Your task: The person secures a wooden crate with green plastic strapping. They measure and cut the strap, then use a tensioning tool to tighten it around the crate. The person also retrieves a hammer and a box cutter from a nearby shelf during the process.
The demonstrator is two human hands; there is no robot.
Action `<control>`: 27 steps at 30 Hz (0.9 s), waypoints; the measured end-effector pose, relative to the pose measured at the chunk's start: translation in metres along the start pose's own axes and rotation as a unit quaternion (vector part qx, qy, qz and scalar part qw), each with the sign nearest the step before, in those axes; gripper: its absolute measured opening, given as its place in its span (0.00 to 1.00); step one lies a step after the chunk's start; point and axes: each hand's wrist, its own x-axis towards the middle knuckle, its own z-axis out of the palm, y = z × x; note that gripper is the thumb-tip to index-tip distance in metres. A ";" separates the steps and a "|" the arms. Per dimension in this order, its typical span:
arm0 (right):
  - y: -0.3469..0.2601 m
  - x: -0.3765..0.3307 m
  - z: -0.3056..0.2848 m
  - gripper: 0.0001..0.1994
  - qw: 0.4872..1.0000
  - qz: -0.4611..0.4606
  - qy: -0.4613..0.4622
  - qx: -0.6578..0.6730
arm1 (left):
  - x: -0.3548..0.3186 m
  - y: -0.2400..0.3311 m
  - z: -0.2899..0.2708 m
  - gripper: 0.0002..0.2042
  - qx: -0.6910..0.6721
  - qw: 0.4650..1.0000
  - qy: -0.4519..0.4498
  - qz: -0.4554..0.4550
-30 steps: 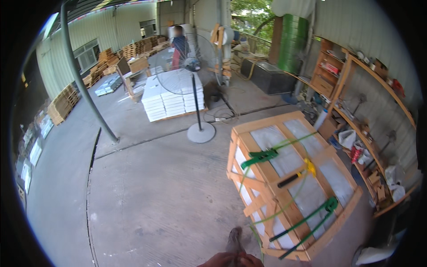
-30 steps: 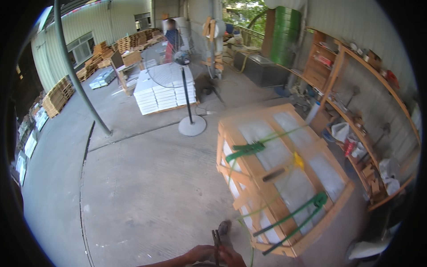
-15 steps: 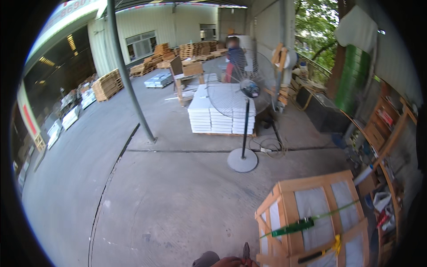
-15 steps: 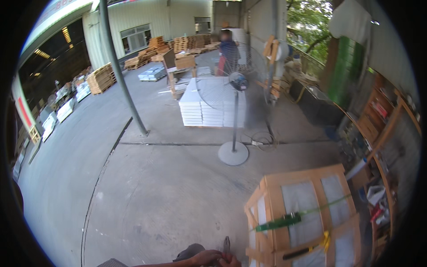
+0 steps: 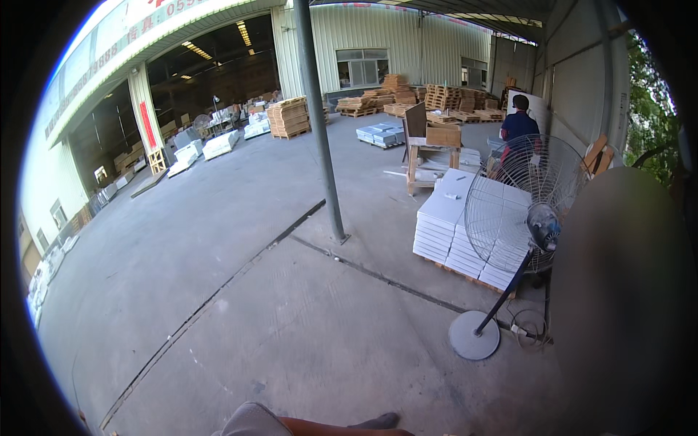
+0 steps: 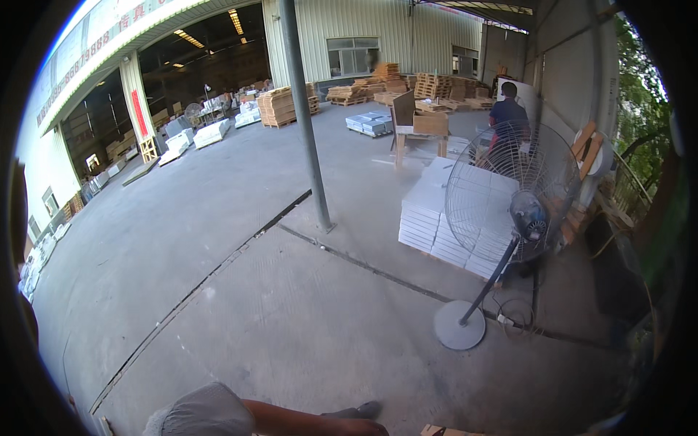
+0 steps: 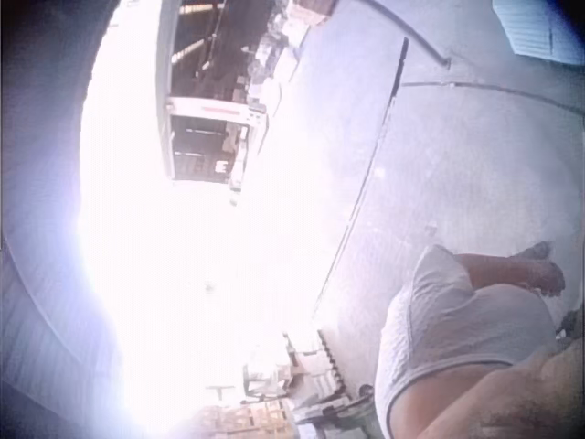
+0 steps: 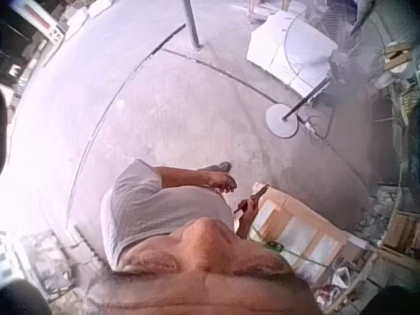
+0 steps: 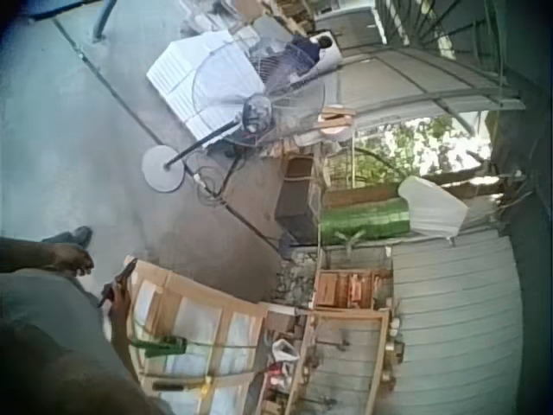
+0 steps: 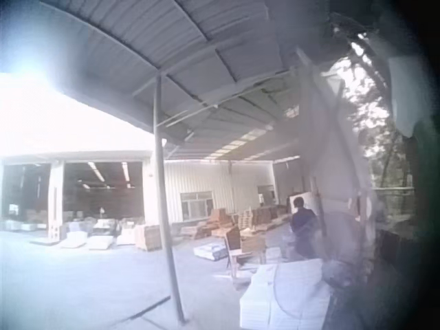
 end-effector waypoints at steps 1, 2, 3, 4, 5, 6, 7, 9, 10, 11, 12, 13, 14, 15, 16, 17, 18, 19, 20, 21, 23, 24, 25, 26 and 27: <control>-0.007 0.014 -0.001 0.05 0.999 -0.002 0.033 -0.024 | 0.024 0.017 -0.011 0.12 -0.089 0.987 0.002 -0.135; -0.014 0.024 -0.002 0.05 0.997 -0.003 0.062 -0.047 | 0.044 0.030 -0.019 0.14 -0.174 0.948 0.007 -0.267; -0.020 0.033 -0.003 0.05 0.993 -0.003 0.093 -0.068 | 0.061 0.036 -0.029 0.14 -0.026 0.984 -0.032 -0.171; -0.027 0.044 -0.004 0.04 0.993 -0.017 0.104 -0.049 | 0.083 0.043 -0.040 0.14 0.124 0.987 -0.080 -0.068; -0.038 0.051 -0.006 0.05 0.991 -0.030 0.122 -0.055 | 0.105 0.051 -0.047 0.14 0.267 0.955 -0.123 0.042; -0.048 0.058 -0.008 0.05 0.987 -0.031 0.150 -0.050 | 0.127 0.059 -0.050 0.13 0.188 0.973 -0.112 -0.067; -0.057 0.065 -0.010 0.05 0.982 -0.033 0.181 -0.042 | 0.150 0.068 -0.048 0.12 0.109 0.973 -0.103 -0.178; -0.066 0.076 -0.028 0.06 0.972 -0.027 0.228 0.046 | 0.199 0.079 -0.030 0.11 -0.042 0.908 -0.102 -0.404; -0.068 0.080 -0.037 0.06 0.961 -0.028 0.258 0.094 | 0.223 0.079 -0.034 0.12 -0.015 0.924 -0.098 -0.370; -0.079 0.080 -0.040 0.06 0.949 -0.029 0.297 0.100 | 0.245 0.070 -0.042 0.13 0.003 0.934 -0.112 -0.339; -0.073 0.086 -0.059 0.05 0.943 -0.018 0.312 0.114 | 0.260 0.060 -0.045 0.14 0.011 0.941 -0.127 -0.314; -0.068 0.129 -0.082 0.07 0.960 -0.049 0.260 0.094 | 0.279 0.065 -0.040 0.15 0.018 0.947 -0.148 -0.286; -0.062 0.151 -0.102 0.08 0.961 -0.042 0.263 0.078 | 0.293 0.073 -0.036 0.15 -0.012 0.932 -0.108 -0.346; -0.067 0.172 -0.119 0.09 0.959 -0.041 0.271 0.069 | 0.316 0.089 -0.031 0.14 -0.022 0.912 -0.067 -0.404; -0.051 0.188 -0.151 0.09 0.964 -0.052 0.261 0.010 | 0.336 0.109 -0.020 0.14 0.025 0.919 -0.102 -0.381; -0.100 0.188 -0.146 0.08 0.959 -0.031 0.266 0.098 | 0.362 0.110 -0.013 0.14 0.027 0.916 -0.114 -0.382; -0.125 0.190 -0.153 0.07 0.949 -0.027 0.274 0.152 | 0.389 0.112 -0.003 0.15 0.029 0.914 -0.130 -0.383; -0.141 0.193 -0.167 0.08 0.943 -0.031 0.283 0.170 | 0.408 0.097 0.001 0.16 -0.009 0.898 -0.117 -0.424; -0.152 0.197 -0.180 0.08 0.939 -0.030 0.286 0.187 | 0.425 0.087 0.005 0.17 -0.046 0.879 -0.094 -0.465; -0.156 0.198 -0.191 0.08 0.937 -0.030 0.284 0.201 | 0.438 0.083 0.013 0.16 -0.029 0.879 -0.106 -0.465; -0.156 0.206 -0.212 0.08 0.929 -0.036 0.293 0.222 | 0.469 0.082 0.028 0.16 0.000 0.880 -0.127 -0.458; -0.156 0.214 -0.220 0.08 0.926 -0.033 0.300 0.229 | 0.487 0.083 0.033 0.16 -0.048 0.852 -0.103 -0.512; -0.158 0.223 -0.229 0.09 0.922 -0.031 0.305 0.235 | 0.503 0.073 0.030 0.15 0.008 0.864 -0.156 -0.479; -0.166 0.231 -0.236 0.09 0.915 -0.039 0.322 0.240 | 0.521 0.072 0.035 0.14 0.061 0.872 -0.208 -0.439; -0.177 0.237 -0.239 0.09 0.907 -0.046 0.338 0.245 | 0.541 0.071 0.039 0.14 0.033 0.852 -0.176 -0.493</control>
